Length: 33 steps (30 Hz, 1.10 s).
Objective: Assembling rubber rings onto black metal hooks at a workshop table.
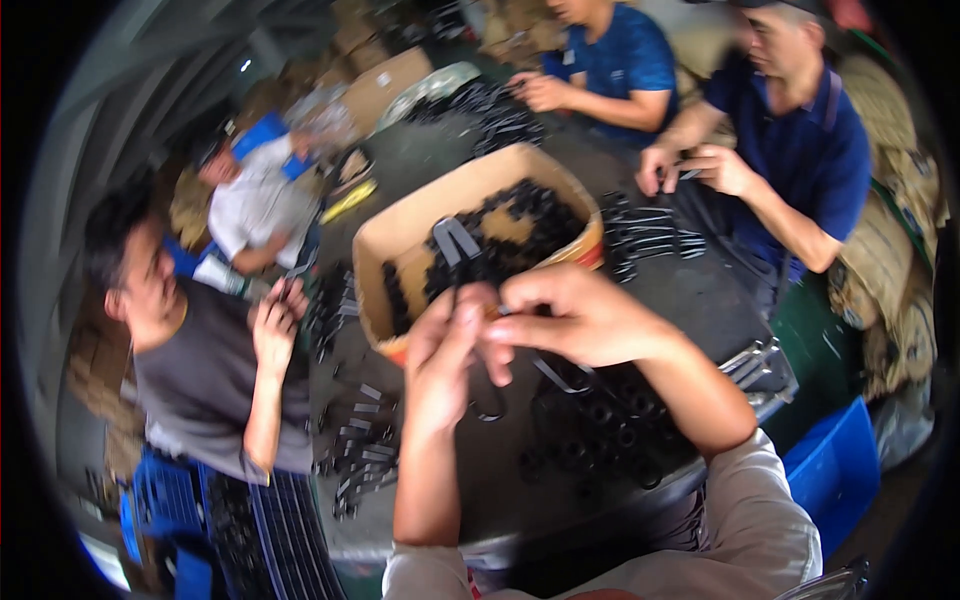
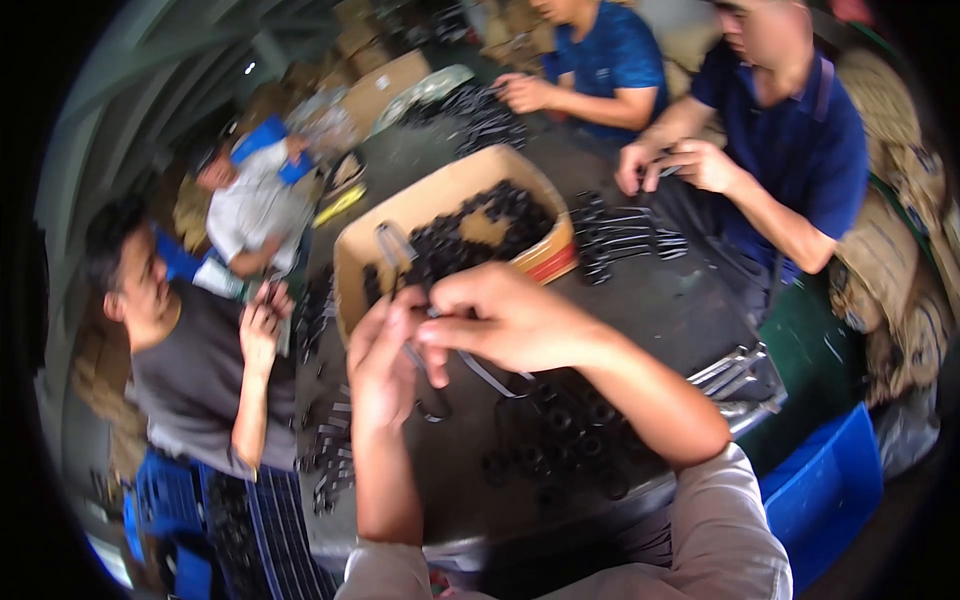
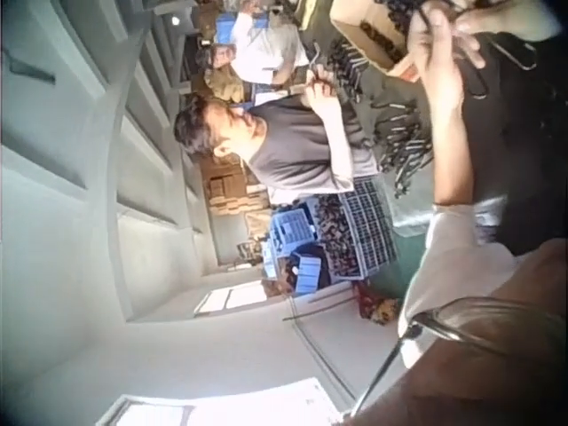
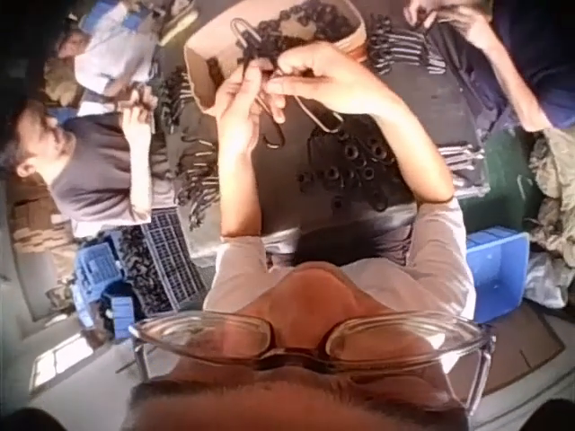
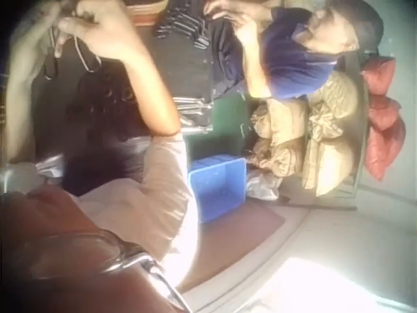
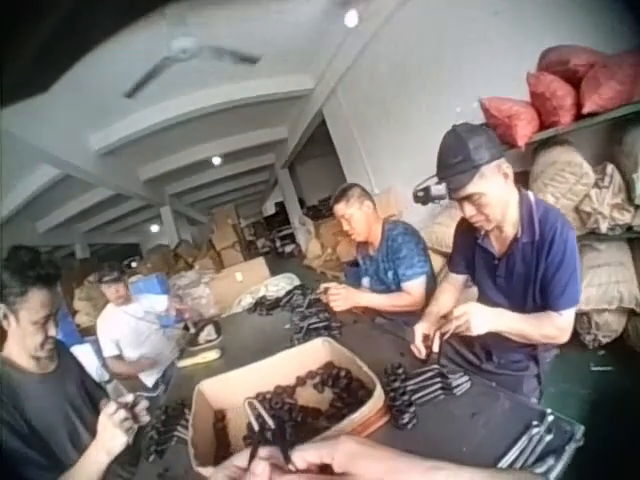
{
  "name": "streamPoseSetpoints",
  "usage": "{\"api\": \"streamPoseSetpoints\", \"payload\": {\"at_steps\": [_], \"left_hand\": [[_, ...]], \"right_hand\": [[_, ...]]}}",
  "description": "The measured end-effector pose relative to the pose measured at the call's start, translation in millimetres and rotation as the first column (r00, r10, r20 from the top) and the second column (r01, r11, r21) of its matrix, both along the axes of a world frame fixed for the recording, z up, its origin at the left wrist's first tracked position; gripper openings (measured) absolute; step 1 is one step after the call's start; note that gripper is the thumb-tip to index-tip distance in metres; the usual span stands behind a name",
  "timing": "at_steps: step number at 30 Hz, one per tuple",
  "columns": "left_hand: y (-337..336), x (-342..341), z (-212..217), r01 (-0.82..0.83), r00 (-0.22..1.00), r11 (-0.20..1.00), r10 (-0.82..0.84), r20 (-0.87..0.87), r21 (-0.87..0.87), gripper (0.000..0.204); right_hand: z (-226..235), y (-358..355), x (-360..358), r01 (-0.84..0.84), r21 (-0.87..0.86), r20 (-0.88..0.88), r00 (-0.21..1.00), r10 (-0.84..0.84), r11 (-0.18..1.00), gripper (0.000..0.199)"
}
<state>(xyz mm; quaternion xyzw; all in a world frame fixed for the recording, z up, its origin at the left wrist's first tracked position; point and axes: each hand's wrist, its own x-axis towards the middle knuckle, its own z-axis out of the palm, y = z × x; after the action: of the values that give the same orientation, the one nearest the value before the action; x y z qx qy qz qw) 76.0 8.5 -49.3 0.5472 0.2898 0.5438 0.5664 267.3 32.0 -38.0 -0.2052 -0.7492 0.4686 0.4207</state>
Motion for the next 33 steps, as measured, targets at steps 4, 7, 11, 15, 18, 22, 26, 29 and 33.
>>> {"api": "streamPoseSetpoints", "payload": {"at_steps": [4, 7, 11, 15, 18, 22, 26, 29, 33], "left_hand": [[9, -4, -1, 0.027, 0.999, 1.000, -0.027, 0.037, -0.003, 0.036], [5, -13, 7, -0.064, 0.995, 0.998, 0.065, 0.072, -0.013, 0.038], [8, -25, 9, -0.122, 0.970, 0.988, 0.139, 0.200, -0.092, 0.037], [8, -31, 9, -0.103, 0.962, 0.993, 0.114, 0.247, -0.057, 0.033], [8, -32, 10, -0.107, 0.970, 0.993, 0.116, 0.214, -0.054, 0.032], [8, -30, 12, -0.122, 0.975, 0.988, 0.137, 0.174, -0.095, 0.036], [9, -34, 13, -0.161, 0.969, 0.984, 0.172, 0.179, -0.076, 0.036], [12, -36, 13, -0.211, 0.962, 0.976, 0.217, 0.166, -0.056, 0.041], [13, -39, 13, -0.217, 0.958, 0.975, 0.223, 0.180, -0.053, 0.040]], "right_hand": [[-1, 5, -8, -0.024, -0.079, 0.009, 1.000, 0.025, 0.997, 0.022], [-7, 12, -16, -0.112, -0.303, -0.207, 0.977, 0.050, 0.946, 0.026], [-21, 23, -13, -0.312, -0.461, -0.507, 0.861, 0.042, 0.831, 0.025], [-22, 19, -16, -0.336, -0.527, -0.501, 0.865, 0.035, 0.781, 0.023], [-13, 10, -23, -0.232, -0.518, -0.433, 0.901, -0.018, 0.823, 0.021], [-12, 8, -22, -0.159, -0.484, -0.327, 0.945, -0.009, 0.861, 0.020], [-13, 10, -22, -0.195, -0.396, -0.294, 0.953, 0.077, 0.897, 0.021], [-12, 10, -23, -0.239, -0.376, -0.324, 0.939, 0.114, 0.895, 0.021], [-13, 7, -27, -0.212, -0.358, -0.318, 0.943, 0.094, 0.909, 0.019]]}}
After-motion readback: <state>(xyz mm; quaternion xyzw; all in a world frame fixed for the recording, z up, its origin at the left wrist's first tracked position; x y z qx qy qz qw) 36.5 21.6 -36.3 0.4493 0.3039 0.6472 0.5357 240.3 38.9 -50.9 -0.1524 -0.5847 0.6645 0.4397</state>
